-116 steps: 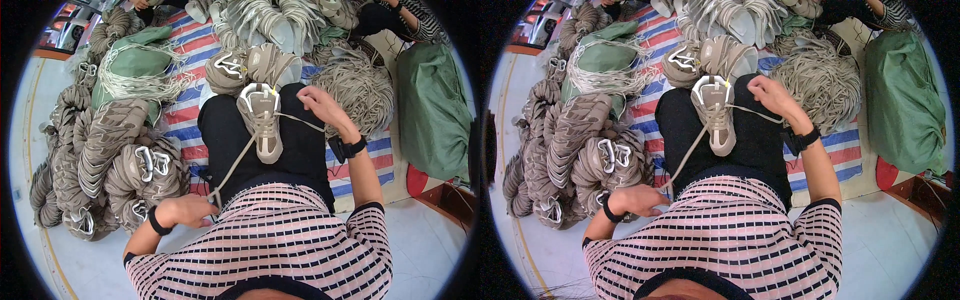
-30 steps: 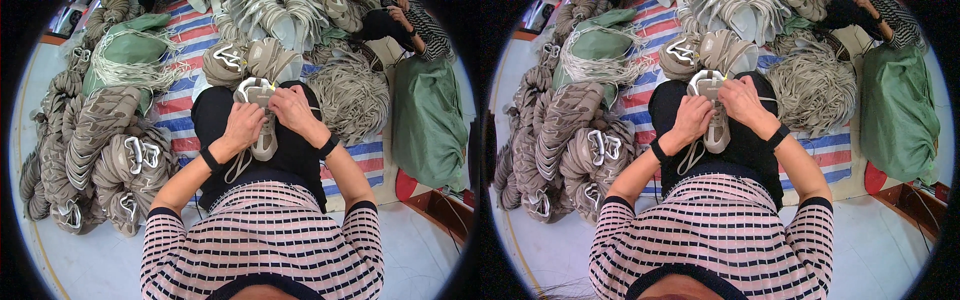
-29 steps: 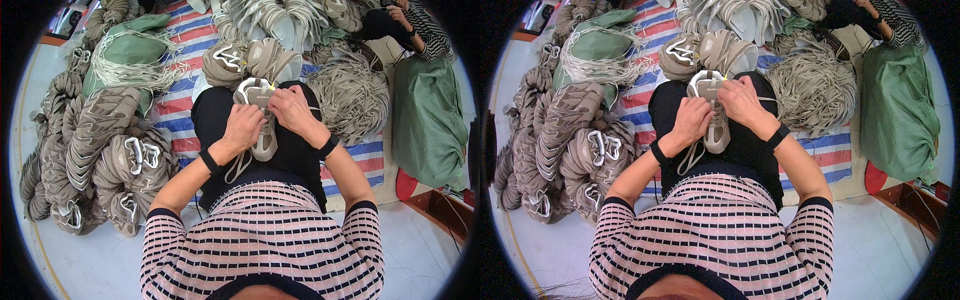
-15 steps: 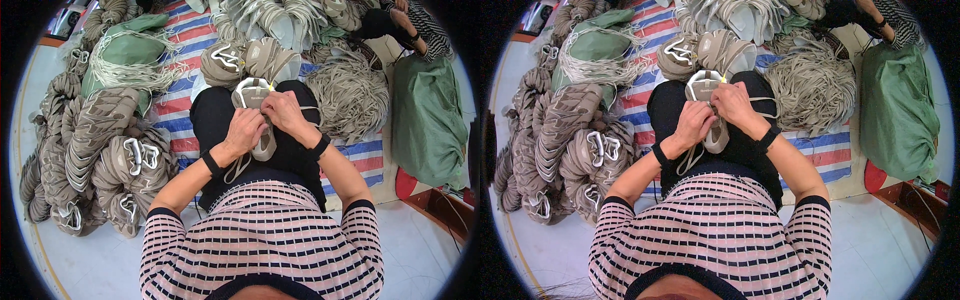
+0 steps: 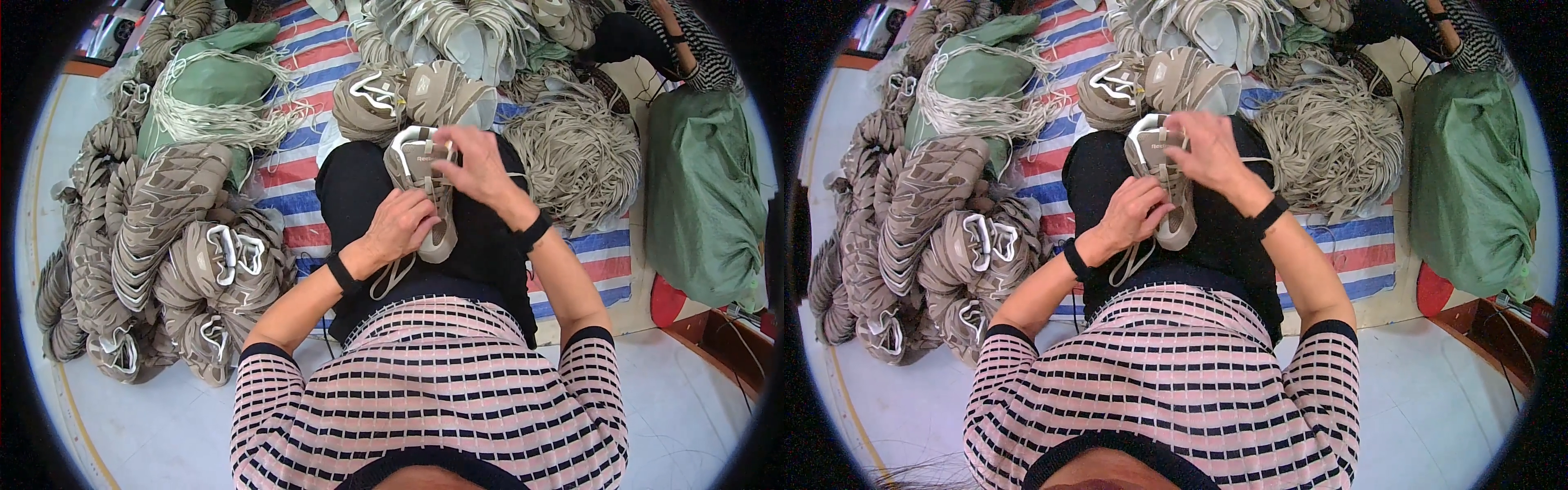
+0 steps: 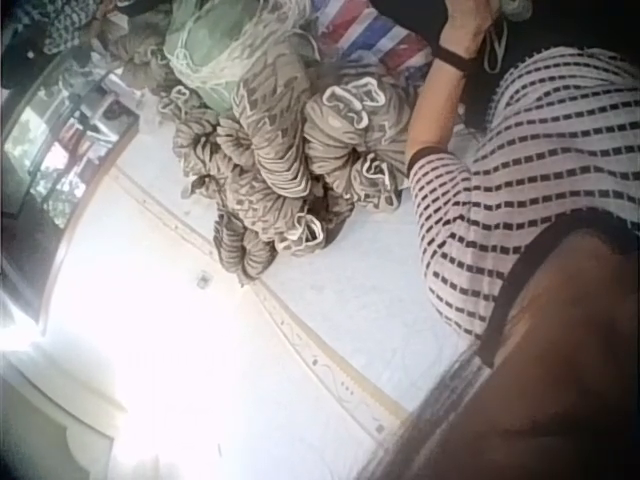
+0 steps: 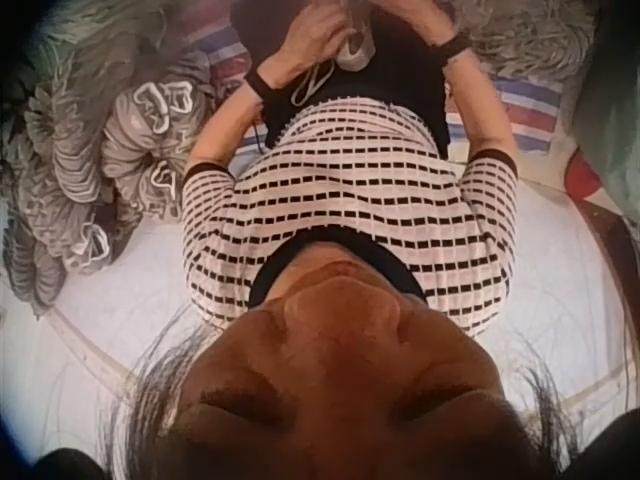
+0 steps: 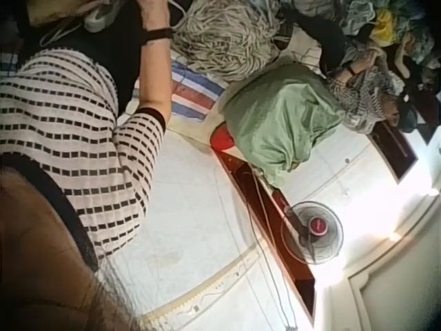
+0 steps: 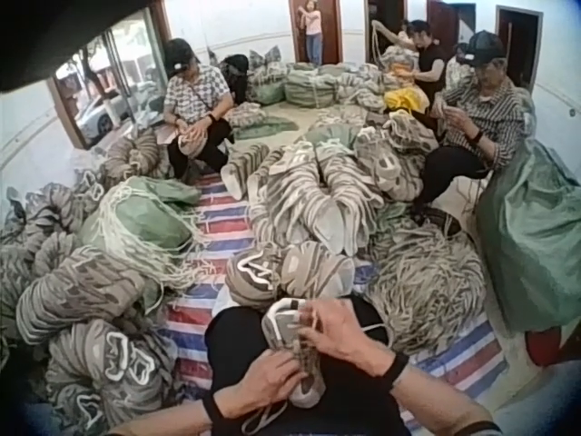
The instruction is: Lacing and preparing shoe components in a shoe manufacturing facility.
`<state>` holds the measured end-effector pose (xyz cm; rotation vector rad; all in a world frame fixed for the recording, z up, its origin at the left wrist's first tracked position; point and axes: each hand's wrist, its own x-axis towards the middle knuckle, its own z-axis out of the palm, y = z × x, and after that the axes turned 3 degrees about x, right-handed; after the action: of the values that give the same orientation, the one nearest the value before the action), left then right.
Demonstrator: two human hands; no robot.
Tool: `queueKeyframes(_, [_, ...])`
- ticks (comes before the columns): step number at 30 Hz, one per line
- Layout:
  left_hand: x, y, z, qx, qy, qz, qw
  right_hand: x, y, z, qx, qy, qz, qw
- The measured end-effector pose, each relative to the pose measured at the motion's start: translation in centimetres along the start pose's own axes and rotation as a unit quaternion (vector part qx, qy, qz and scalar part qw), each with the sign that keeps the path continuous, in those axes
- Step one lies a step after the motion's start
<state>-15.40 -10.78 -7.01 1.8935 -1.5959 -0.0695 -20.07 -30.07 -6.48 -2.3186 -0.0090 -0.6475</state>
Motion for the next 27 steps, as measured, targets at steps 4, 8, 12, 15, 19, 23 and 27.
queueKeyframes(4, [-0.2, 0.5, -0.3, -0.136, -0.037, -0.163, 0.977, 0.5, 1.7, 0.1, -0.038, -0.069, 0.014, 0.997])
queueKeyframes(8, [-0.5, -0.7, -0.7, -0.560, -0.029, -0.440, 0.701, 0.8, 0.5, -0.2, 0.064, -0.181, 0.146, 0.970])
queueKeyframes(12, [1.3, 0.0, -2.5, -0.692, -0.011, -0.498, 0.523, -3.0, -3.6, 0.7, -0.057, -0.066, -0.093, 0.992])
queueKeyframes(15, [0.8, 0.3, -1.1, -0.644, 0.009, -0.508, 0.572, -5.7, -5.4, 0.8, -0.081, -0.063, -0.120, 0.987])
queueKeyframes(19, [0.5, 0.2, -0.3, -0.603, 0.022, -0.523, 0.602, -6.1, -5.6, -0.4, -0.104, -0.122, -0.126, 0.979])
queueKeyframes(23, [-0.2, -0.7, -0.1, -0.608, -0.002, -0.509, 0.608, -6.9, -5.1, -1.2, -0.066, -0.139, -0.122, 0.981])
queueKeyframes(27, [-0.5, -1.3, 0.2, -0.612, -0.029, -0.489, 0.621, -7.0, -4.9, -1.4, -0.051, -0.131, -0.115, 0.983])
